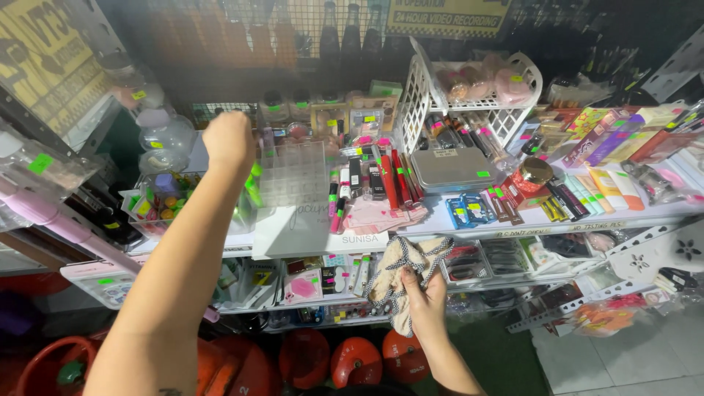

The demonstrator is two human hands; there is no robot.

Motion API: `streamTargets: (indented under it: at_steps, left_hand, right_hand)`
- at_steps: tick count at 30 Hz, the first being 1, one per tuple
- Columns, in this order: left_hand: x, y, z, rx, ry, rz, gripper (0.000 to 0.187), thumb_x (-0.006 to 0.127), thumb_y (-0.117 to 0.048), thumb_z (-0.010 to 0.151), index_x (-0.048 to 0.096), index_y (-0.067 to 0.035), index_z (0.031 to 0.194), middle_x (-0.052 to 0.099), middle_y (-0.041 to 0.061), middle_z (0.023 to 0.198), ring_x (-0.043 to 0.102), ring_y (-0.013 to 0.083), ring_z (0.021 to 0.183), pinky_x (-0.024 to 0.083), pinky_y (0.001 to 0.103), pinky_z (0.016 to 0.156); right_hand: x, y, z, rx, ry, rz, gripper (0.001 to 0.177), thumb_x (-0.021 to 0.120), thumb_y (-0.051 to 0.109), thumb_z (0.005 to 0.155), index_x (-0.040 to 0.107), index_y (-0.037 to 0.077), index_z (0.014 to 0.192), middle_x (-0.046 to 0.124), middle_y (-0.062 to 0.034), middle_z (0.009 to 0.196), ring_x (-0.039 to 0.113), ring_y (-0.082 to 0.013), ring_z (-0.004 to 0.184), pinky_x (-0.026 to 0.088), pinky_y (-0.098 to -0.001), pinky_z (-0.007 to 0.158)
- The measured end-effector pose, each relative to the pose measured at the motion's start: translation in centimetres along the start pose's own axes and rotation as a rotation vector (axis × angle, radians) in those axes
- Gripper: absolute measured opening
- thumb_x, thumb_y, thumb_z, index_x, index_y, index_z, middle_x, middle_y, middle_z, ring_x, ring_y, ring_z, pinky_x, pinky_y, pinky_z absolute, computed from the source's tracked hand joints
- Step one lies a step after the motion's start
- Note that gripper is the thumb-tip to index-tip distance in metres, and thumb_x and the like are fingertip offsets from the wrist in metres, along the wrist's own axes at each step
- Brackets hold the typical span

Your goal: Organizing and cleaning various cosmetic products on display shelves.

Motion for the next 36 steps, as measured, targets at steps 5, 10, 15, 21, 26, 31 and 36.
streamTargets:
  at_steps: [5,10,15,21,26,31,36]
  left_hand:
    - [-3.8,-5.7,1.2,0.074,-0.099,-0.067,0.02,0.073,-0.024,0.088,0.077,-0.004,0.085,0.073,0.019,0.087,0.072,0.0375,0.08,0.059,0.047,0.071]
    - [-4.3,-15.8,-0.1,0.401,0.256,-0.266,0.029,0.078,-0.039,0.076,0.081,-0.013,0.088,0.075,0.017,0.085,0.073,0.0353,0.081,0.058,0.048,0.076]
    - [4.0,-20.0,0.0,0.651,0.426,-0.51,0.037,0.079,-0.044,0.072,0.081,-0.015,0.094,0.076,0.013,0.089,0.072,0.034,0.085,0.056,0.047,0.077]
    - [7.1,-18.1,1.5,0.657,0.348,-0.549,0.048,0.078,-0.056,0.081,0.079,-0.01,0.093,0.075,0.017,0.088,0.072,0.0348,0.085,0.057,0.046,0.081]
    - [0.3,-13.0,1.4,0.611,-0.029,-0.48,0.035,0.078,-0.048,0.081,0.081,-0.015,0.093,0.073,0.019,0.092,0.07,0.0388,0.084,0.056,0.05,0.071]
    - [-3.1,-3.3,1.1,0.327,0.405,-0.081,0.031,0.081,-0.042,0.08,0.08,-0.016,0.097,0.076,0.015,0.095,0.072,0.0355,0.09,0.059,0.048,0.081]
    - [-1.5,2.6,-2.6,0.47,0.555,0.017,0.036,0.09,-0.03,0.064,0.081,-0.017,0.097,0.075,0.011,0.094,0.071,0.0343,0.089,0.057,0.044,0.082]
  right_hand:
    - [-0.9,-1.6,-0.2,0.048,-0.036,0.028,0.029,0.069,0.015,0.098,0.063,-0.001,0.122,0.069,-0.0061,0.105,0.062,-0.0131,0.092,0.051,-0.029,0.083]
    - [-0.6,0.0,-0.6,0.097,-0.08,0.11,0.032,0.068,0.013,0.094,0.061,0.0,0.122,0.07,-0.0049,0.108,0.064,-0.0121,0.095,0.052,-0.0286,0.085]
    - [-2.8,-0.5,-1.1,0.056,-0.054,0.096,0.025,0.068,0.013,0.1,0.063,-0.003,0.119,0.068,-0.0061,0.097,0.06,-0.0118,0.083,0.051,-0.0285,0.076]
    - [-4.3,-1.1,-1.6,0.069,-0.096,0.003,0.019,0.066,0.013,0.099,0.066,-0.002,0.11,0.07,-0.0064,0.092,0.061,-0.0112,0.077,0.05,-0.0274,0.069]
    - [-2.8,-1.9,-1.4,0.142,-0.101,0.149,0.022,0.067,0.012,0.099,0.066,-0.003,0.116,0.071,-0.0078,0.099,0.063,-0.0128,0.083,0.052,-0.0292,0.075]
    - [-1.0,-2.3,-0.8,0.172,-0.107,0.217,0.031,0.068,0.013,0.094,0.063,0.001,0.123,0.071,-0.0069,0.111,0.066,-0.013,0.097,0.053,-0.0297,0.087]
    - [0.5,-3.2,-0.8,0.211,-0.034,0.218,0.035,0.07,0.015,0.095,0.064,-0.001,0.126,0.07,-0.0072,0.114,0.065,-0.014,0.102,0.051,-0.0313,0.093]
Point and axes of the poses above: each hand's wrist, its own z-axis towards the middle knuckle, its own x-axis out of the palm, y = z × x, the point moved 1 cm from there along z, towards the middle knuckle
